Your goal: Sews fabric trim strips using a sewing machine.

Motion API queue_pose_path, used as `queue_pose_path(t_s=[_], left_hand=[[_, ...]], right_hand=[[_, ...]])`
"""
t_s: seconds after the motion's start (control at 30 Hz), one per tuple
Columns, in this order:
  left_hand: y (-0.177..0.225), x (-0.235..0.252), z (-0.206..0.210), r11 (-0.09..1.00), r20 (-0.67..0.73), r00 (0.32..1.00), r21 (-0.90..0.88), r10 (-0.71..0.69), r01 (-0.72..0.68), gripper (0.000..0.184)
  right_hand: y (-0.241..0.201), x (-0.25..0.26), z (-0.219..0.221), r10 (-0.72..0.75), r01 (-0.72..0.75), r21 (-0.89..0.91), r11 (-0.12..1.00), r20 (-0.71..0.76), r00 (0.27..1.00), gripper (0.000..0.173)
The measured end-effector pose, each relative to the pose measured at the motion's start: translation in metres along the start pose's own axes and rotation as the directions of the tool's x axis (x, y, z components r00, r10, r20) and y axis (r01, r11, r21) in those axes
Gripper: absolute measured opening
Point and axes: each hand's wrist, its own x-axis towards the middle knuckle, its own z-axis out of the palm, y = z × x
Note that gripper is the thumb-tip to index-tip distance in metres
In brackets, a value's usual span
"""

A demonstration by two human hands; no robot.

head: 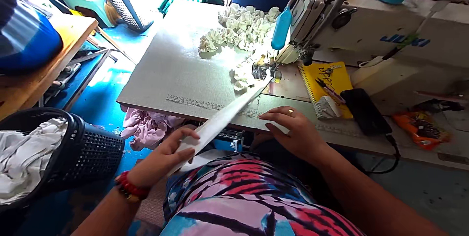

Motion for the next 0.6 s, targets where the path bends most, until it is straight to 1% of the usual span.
queue_pose_path(t_s=[0.03,0.07,0.1,0.13,0.17,0.23,0.27,0.3,0.37,0.5,0.53,0.6], left_hand=[[0.009,-0.012,-0.008,0.992,-0.017,1.0,0.12,-0.023,0.025,0.031],[0.016,-0.023,-0.012,0.949,-0.05,0.998,0.31,-0.042,0.055,0.041],[0.02,-0.032,-0.01,0.853,-0.103,0.994,0.514,-0.044,0.091,0.052],[0.02,-0.038,-0.004,0.737,-0.146,0.989,0.669,-0.003,0.101,0.059],[0.017,-0.041,0.004,0.621,-0.17,0.983,0.778,0.064,0.094,0.06],[0.004,-0.042,0.018,0.413,-0.182,0.949,0.909,0.257,0.063,0.041],[-0.003,-0.041,0.022,0.341,-0.177,0.921,0.938,0.348,0.052,0.031],[-0.008,-0.04,0.023,0.302,-0.172,0.892,0.952,0.417,0.042,0.025],[-0.014,-0.041,0.022,0.282,-0.149,0.843,0.959,0.516,-0.003,0.019],[-0.012,-0.05,0.015,0.267,-0.024,0.784,0.946,0.621,-0.182,0.017],[-0.01,-0.053,0.013,0.278,-0.009,0.768,0.935,0.64,-0.221,0.016],[-0.006,-0.058,0.014,0.335,-0.011,0.744,0.898,0.668,-0.287,0.018]], right_hand=[[0.001,0.001,-0.001,0.004,-0.004,0.001,1.0,-0.005,1.0,0.023],[0.001,0.003,-0.001,0.002,-0.002,0.0,1.0,-0.006,1.0,0.024],[0.0,0.006,-0.001,-0.002,0.002,-0.003,1.0,-0.006,1.0,0.024],[-0.003,0.009,0.0,-0.011,0.011,-0.003,1.0,-0.008,1.0,0.024],[-0.006,0.012,0.001,-0.02,0.02,0.001,1.0,-0.007,1.0,0.025],[-0.012,0.019,0.005,-0.053,0.053,0.005,0.999,-0.009,0.999,0.024],[-0.014,0.022,0.007,-0.07,0.07,0.003,0.998,-0.012,0.997,0.024],[-0.016,0.024,0.009,-0.088,0.088,0.002,0.996,-0.011,0.996,0.024],[-0.021,0.027,0.013,-0.116,0.116,-0.002,0.993,-0.004,0.993,0.023],[-0.031,0.029,0.018,-0.152,0.152,0.0,0.988,0.019,0.988,0.023],[-0.033,0.029,0.019,-0.162,0.162,0.009,0.987,0.022,0.987,0.023],[-0.04,0.031,0.021,-0.188,0.188,0.041,0.981,0.01,0.982,0.022]])
